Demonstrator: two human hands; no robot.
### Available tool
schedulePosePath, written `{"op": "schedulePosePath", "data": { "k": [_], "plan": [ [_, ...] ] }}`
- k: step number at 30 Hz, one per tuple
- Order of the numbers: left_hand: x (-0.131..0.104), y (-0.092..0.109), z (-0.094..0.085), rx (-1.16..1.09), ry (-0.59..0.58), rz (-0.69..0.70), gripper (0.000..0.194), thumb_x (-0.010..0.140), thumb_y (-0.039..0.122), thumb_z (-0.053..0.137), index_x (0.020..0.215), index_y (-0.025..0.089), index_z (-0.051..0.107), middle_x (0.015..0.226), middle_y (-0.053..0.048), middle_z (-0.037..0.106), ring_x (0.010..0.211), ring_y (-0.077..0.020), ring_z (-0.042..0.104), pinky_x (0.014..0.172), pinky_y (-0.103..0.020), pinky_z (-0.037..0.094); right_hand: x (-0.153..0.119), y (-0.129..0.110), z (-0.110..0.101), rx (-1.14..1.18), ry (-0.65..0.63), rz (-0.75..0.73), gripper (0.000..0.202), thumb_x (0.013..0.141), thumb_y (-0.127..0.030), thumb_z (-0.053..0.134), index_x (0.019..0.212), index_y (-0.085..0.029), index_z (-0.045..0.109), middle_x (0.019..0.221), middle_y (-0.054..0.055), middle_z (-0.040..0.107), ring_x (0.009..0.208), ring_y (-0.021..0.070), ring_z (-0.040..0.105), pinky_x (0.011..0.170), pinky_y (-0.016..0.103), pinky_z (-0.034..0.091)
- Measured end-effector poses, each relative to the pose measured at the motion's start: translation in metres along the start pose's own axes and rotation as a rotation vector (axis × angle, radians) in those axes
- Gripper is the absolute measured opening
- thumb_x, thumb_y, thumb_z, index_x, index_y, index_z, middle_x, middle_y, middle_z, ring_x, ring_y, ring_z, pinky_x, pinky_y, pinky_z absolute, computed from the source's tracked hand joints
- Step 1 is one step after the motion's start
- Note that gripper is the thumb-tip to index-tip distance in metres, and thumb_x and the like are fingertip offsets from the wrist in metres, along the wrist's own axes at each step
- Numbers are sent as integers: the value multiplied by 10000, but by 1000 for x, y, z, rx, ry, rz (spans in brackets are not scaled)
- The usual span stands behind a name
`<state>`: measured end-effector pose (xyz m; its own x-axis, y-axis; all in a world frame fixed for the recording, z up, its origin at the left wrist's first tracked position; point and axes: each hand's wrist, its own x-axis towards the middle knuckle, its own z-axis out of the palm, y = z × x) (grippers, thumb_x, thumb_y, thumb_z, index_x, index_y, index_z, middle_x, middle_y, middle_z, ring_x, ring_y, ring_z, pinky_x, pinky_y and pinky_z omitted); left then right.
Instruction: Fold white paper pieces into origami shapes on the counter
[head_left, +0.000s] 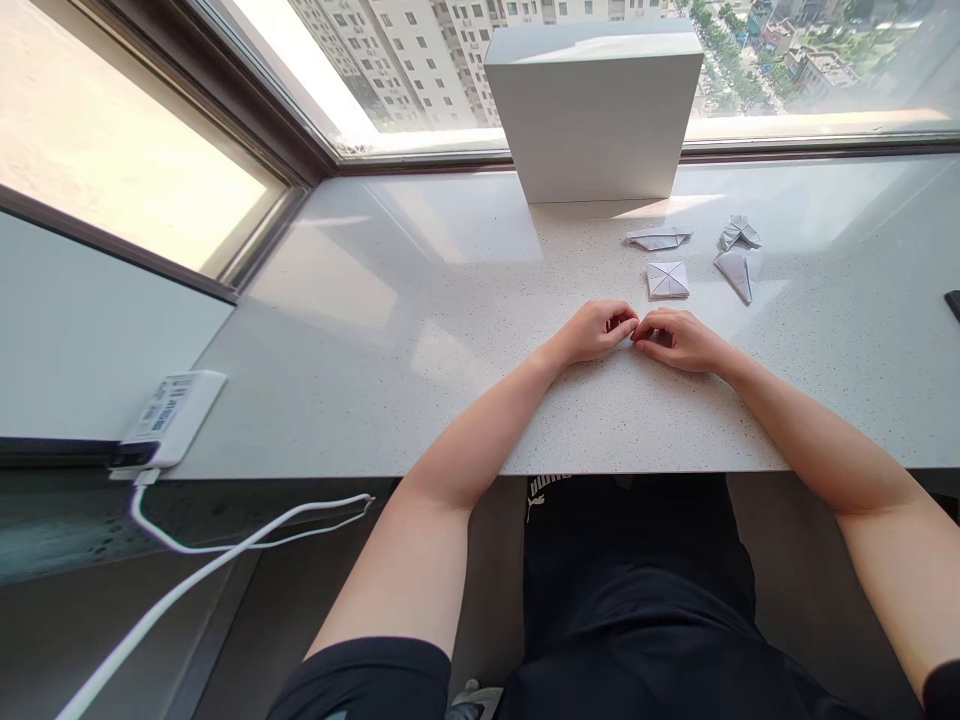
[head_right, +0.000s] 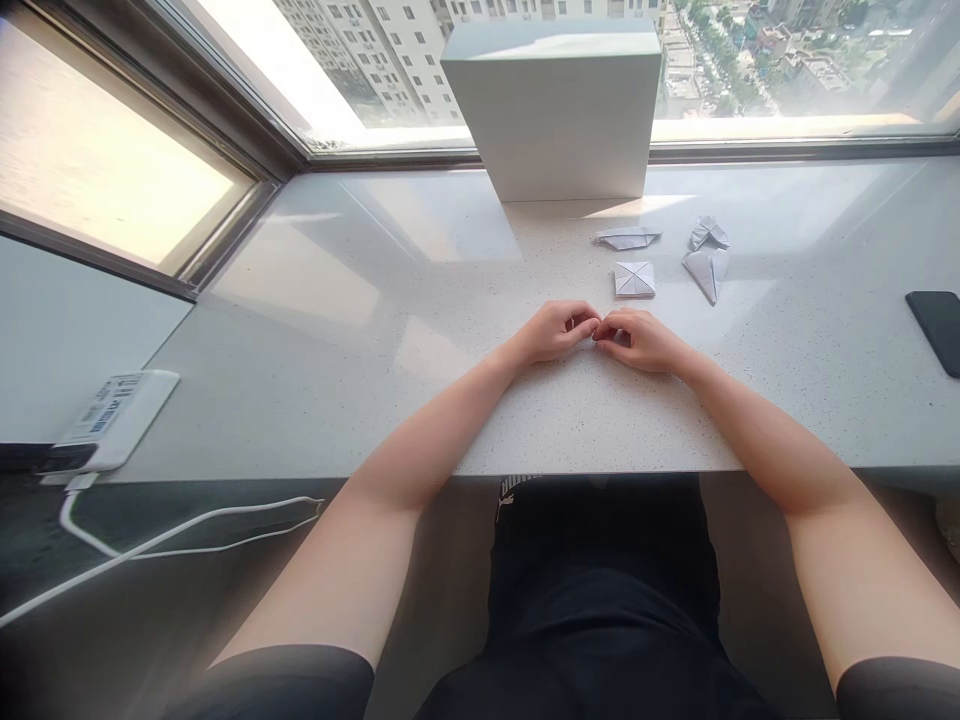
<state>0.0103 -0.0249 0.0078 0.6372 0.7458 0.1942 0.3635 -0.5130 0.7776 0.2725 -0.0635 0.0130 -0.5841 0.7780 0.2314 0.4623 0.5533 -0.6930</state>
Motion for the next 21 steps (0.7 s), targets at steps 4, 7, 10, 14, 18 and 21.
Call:
{"op": "schedulePosePath", "data": {
  "k": [4, 7, 10, 14, 18, 21],
  "plan": [
    [0, 0, 0, -3, -4, -2, 290, 1108, 396, 681, 1106, 197, 892, 1026, -91, 898, 877, -219, 717, 876, -369, 560, 0, 0, 0, -2, 2, -4, 155, 1086, -402, 761, 1045, -281, 850, 1007, 87, 878, 927, 287, 777, 836, 434, 606],
    [0, 0, 0, 5, -3, -11, 297, 1105, 404, 678, 1108, 198, 892, 1025, -91, 900, 876, -221, 714, 874, -372, 563, 0, 0, 0, -6, 3, -5, 159, 1088, -406, 758, 1046, -282, 849, 1011, 91, 883, 932, 290, 780, 834, 437, 608],
    [0, 0, 0, 10, -2, -15, 300, 1102, 409, 678, 1106, 199, 892, 1028, -90, 903, 871, -221, 712, 866, -373, 564, 0, 0, 0, -6, 3, -3, 167, 1090, -419, 767, 1041, -279, 845, 1020, 100, 889, 933, 300, 780, 836, 444, 611],
    [0, 1, -1, 11, -3, -9, 308, 1105, 415, 673, 1107, 195, 889, 1027, -92, 900, 874, -220, 712, 866, -371, 561, 0, 0, 0, -2, 1, 0, 168, 1087, -424, 776, 1035, -279, 844, 1018, 101, 885, 926, 304, 781, 846, 448, 614],
    [0, 1, -1, 7, -1, -10, 302, 1105, 415, 679, 1098, 195, 886, 1016, -92, 894, 863, -218, 705, 858, -369, 557, 0, 1, 0, -1, 1, -2, 153, 1085, -409, 776, 1033, -284, 849, 1012, 89, 880, 936, 297, 785, 866, 446, 615],
    [0, 2, -1, 6, -1, -23, 301, 1104, 414, 681, 1100, 196, 888, 1012, -91, 896, 866, -222, 706, 863, -374, 561, 0, 1, 1, -2, -1, 5, 150, 1084, -406, 778, 1036, -285, 853, 1009, 83, 880, 926, 290, 784, 871, 445, 617]
  ]
}}
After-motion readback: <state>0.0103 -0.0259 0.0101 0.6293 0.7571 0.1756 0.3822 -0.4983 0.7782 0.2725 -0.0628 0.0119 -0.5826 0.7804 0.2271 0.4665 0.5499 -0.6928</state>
